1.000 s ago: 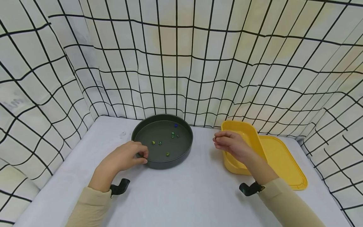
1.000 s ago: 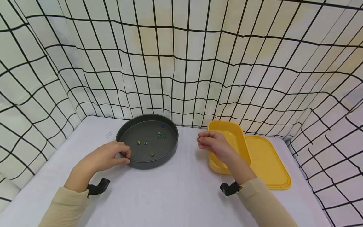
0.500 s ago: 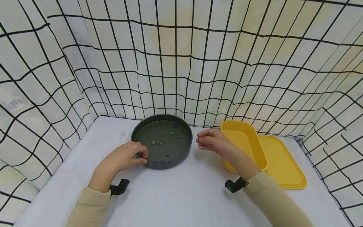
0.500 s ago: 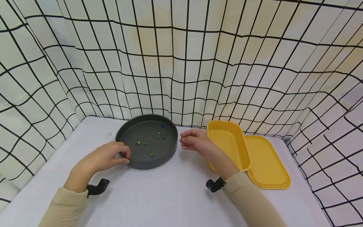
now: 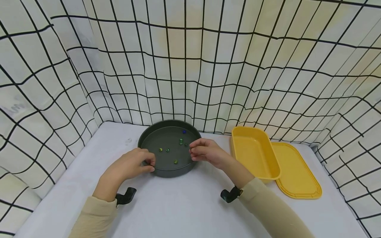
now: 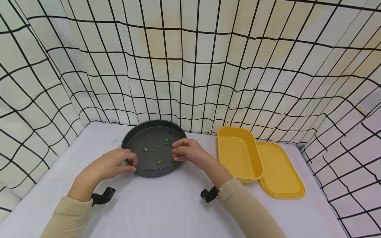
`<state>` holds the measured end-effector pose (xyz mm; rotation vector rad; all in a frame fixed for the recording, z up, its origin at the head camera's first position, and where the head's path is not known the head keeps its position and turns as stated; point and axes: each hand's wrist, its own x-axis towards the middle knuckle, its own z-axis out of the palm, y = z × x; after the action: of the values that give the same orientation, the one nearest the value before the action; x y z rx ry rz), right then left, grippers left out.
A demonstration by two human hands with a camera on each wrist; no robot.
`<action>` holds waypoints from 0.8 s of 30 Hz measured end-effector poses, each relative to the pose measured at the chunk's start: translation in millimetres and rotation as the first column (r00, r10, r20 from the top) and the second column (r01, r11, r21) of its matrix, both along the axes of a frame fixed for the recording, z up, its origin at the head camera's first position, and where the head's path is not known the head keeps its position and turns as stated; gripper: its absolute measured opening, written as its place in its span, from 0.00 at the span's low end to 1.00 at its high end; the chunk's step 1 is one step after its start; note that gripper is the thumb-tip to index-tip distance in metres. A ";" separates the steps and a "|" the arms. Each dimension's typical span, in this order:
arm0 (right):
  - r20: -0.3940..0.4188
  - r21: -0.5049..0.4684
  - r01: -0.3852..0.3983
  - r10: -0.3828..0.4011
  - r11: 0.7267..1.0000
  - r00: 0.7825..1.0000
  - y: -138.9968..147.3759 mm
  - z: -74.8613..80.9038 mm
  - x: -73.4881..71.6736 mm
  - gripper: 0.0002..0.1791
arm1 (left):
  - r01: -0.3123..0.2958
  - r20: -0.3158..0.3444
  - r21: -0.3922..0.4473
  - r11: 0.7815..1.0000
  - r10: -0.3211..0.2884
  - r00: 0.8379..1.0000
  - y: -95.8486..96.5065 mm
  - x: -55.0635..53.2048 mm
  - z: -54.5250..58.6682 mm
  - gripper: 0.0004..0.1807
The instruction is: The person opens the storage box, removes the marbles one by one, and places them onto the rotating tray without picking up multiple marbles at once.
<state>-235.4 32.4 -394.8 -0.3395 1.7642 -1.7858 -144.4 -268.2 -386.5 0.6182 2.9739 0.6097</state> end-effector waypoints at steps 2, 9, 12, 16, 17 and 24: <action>0.001 0.004 -0.009 0.009 1.000 1.000 -5.2 -0.9 1.3 0.16 | 0.002 0.000 -0.001 1.000 -0.002 1.000 0.3 -0.3 -0.4 0.12; 0.000 -0.004 -0.030 0.030 1.000 1.000 -21.1 -2.6 3.4 0.20 | 0.002 -0.004 -0.009 1.000 -0.002 1.000 0.6 -0.4 -0.9 0.12; -0.010 0.004 -0.039 0.039 0.999 0.999 -27.8 -3.4 4.1 0.20 | 0.010 -0.006 -0.005 1.000 -0.010 1.000 0.6 -0.9 -0.9 0.12; -0.045 0.035 -0.049 0.050 0.998 0.998 -36.5 -4.9 4.3 0.19 | 0.010 -0.006 -0.006 1.000 -0.010 1.000 0.2 -1.3 -1.3 0.11; -0.050 0.043 -0.051 0.053 0.998 0.997 -38.6 -5.7 3.9 0.19 | 0.008 -0.006 -0.008 1.000 -0.008 1.000 0.0 -1.3 -1.4 0.11; -0.050 0.116 -0.070 0.076 0.991 0.996 -47.5 -6.4 3.1 0.17 | 0.012 -0.012 -0.011 1.000 -0.012 1.000 -0.5 -1.7 -1.6 0.11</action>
<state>-232.3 -15.1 -401.2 -0.4029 1.8583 -1.6316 -146.1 -268.6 -388.2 0.6410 2.9801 0.5901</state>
